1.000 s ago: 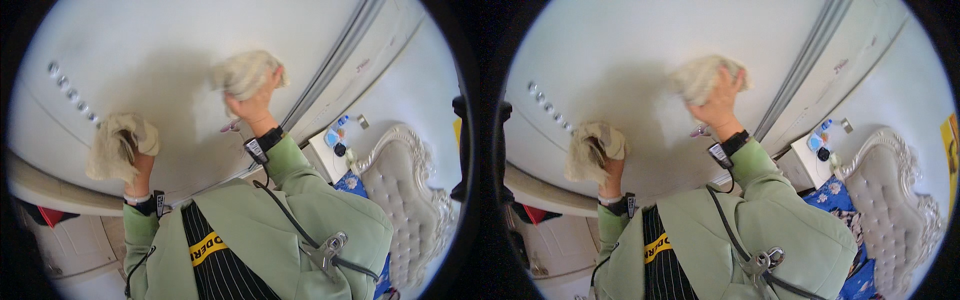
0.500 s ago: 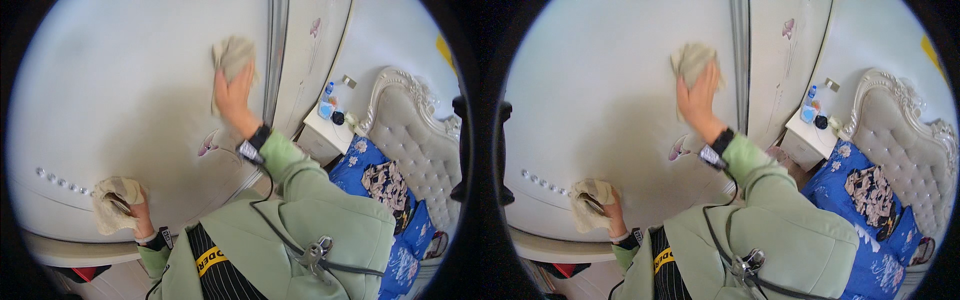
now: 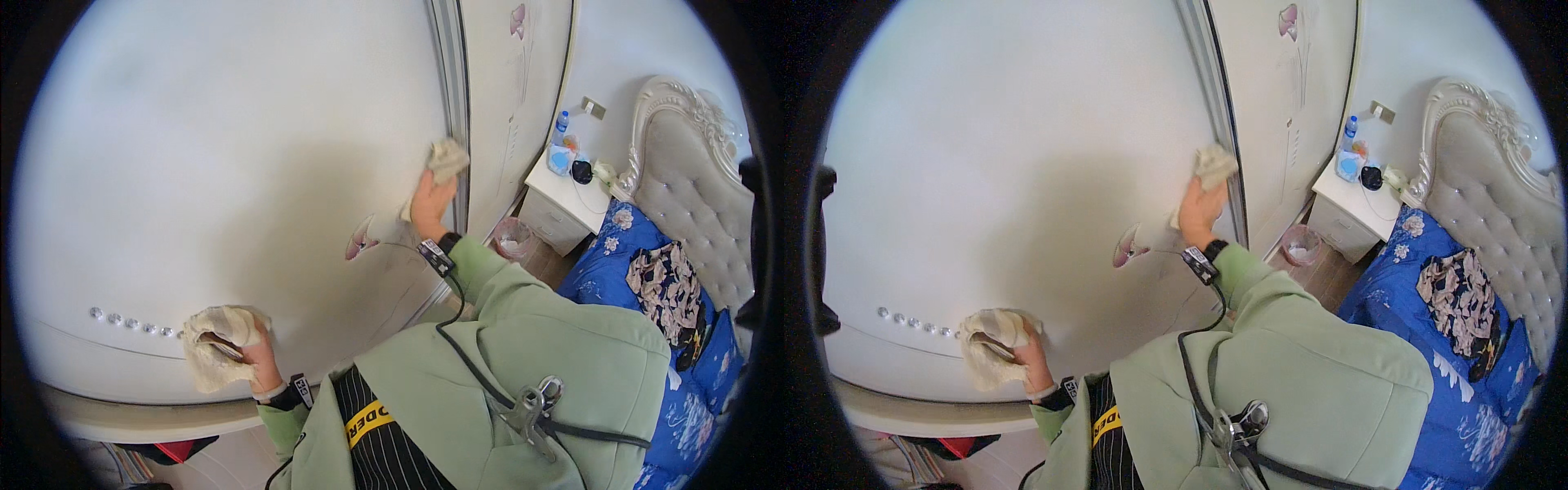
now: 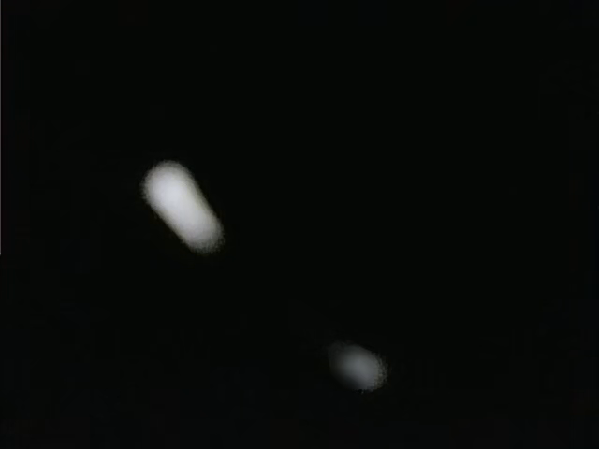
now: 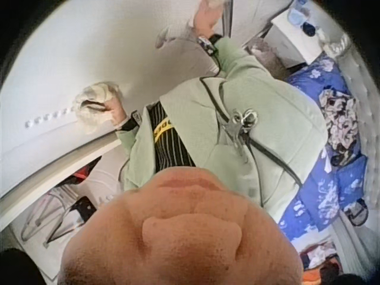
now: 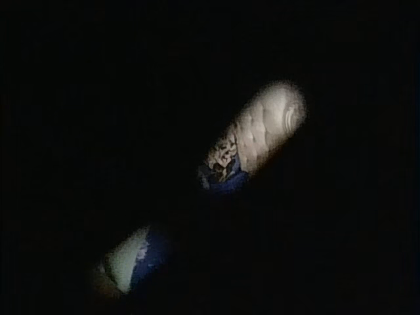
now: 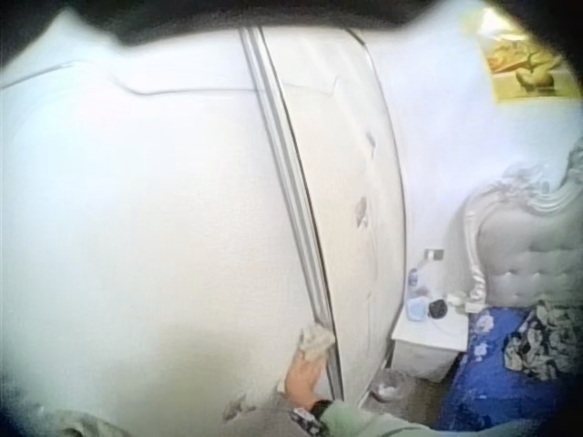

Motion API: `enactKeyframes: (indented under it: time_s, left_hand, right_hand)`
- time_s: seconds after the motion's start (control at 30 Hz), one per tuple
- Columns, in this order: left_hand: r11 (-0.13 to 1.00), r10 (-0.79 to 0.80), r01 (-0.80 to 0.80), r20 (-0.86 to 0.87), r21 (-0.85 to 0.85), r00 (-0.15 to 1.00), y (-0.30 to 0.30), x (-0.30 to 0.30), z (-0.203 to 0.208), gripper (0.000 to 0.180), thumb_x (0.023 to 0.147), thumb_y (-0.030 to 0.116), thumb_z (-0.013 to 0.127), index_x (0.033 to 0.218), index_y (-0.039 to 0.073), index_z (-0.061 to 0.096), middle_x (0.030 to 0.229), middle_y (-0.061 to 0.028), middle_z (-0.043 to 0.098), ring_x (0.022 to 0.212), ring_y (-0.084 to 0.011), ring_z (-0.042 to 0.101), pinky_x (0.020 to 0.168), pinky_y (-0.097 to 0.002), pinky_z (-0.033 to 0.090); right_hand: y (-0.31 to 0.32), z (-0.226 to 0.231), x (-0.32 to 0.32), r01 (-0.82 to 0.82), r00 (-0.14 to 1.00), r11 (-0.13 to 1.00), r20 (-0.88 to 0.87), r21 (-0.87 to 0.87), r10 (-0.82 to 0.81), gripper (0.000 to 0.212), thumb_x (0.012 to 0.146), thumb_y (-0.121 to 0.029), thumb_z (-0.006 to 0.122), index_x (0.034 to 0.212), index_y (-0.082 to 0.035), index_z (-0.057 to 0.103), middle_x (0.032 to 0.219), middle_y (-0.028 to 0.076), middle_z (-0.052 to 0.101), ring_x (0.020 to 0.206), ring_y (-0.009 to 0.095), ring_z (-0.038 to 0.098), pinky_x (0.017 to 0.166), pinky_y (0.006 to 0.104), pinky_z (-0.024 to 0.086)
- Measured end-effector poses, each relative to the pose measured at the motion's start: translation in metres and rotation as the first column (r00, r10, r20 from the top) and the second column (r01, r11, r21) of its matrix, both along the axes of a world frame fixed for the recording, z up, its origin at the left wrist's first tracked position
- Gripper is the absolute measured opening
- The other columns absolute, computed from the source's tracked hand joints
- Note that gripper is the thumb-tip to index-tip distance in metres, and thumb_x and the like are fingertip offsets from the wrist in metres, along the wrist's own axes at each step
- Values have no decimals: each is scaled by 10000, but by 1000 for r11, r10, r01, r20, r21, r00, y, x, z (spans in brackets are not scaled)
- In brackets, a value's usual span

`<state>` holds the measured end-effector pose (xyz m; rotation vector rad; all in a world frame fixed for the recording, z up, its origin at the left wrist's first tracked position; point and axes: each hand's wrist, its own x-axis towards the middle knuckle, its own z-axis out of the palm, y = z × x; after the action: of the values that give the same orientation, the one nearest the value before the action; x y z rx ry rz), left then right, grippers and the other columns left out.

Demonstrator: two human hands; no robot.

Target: The person wipes the exterior of a white wardrobe door with a cloth, then opens the door and wipes the interior shelves and hanging clothes. The task involves cleaning both the outside and inside surfaces of the closet.

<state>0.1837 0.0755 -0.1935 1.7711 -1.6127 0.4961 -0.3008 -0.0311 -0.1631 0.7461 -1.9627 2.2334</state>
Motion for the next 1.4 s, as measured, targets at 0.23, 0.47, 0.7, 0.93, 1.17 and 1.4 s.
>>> enactKeyframes:
  time_s: [0.23,0.47,0.7,0.93,1.17,1.4]
  left_hand:
    - [927,-350,276,-846,-253,401,14,-13,20,621,994,355,613,1497,26,456,1522,-163,499,1446,-342,414,1190,-476,342]
    - [955,-289,258,-661,-147,692,17,-20,27,654,1000,382,591,1524,37,404,1558,-154,453,1468,-342,374,1214,-474,299]
    - [998,-66,68,-73,18,995,22,-20,16,688,1006,408,570,1552,49,352,1593,-145,407,1491,-342,334,1238,-472,257]
    - [960,-68,171,404,-224,912,18,-62,44,484,1037,294,527,1458,63,462,1463,-115,499,1373,-292,433,1189,-433,323]
    - [932,-197,280,326,-232,925,30,-113,56,435,1028,257,534,1405,47,488,1374,-141,527,1289,-287,480,1153,-410,354]
    - [959,-115,97,-55,-267,992,29,-75,53,569,1005,325,569,1450,10,407,1437,-215,436,1344,-351,404,1179,-447,299]
  right_hand:
    - [-11,1,24,-44,998,996,49,-83,48,558,931,-333,633,1262,109,559,1376,341,472,1251,491,451,1118,551,323]
    - [83,-11,97,-655,-6,692,-917,304,398,302,744,-224,694,1045,-247,693,1311,4,575,1221,218,527,1006,472,406]
    - [48,61,39,-552,-142,631,-807,545,573,276,716,-187,686,989,-223,710,1062,18,626,1041,252,597,866,490,452]
    - [-24,251,32,-307,660,840,-736,-448,-151,501,763,-294,784,1153,-10,649,1162,205,575,1065,402,513,906,505,407]
    - [68,110,138,-621,-162,724,-953,300,256,338,677,-230,749,1008,-264,690,1180,-5,565,1051,250,536,883,462,372]
    - [32,150,123,-658,-62,751,-998,52,15,215,696,-242,795,873,-182,689,1056,74,596,1008,266,565,760,437,413]
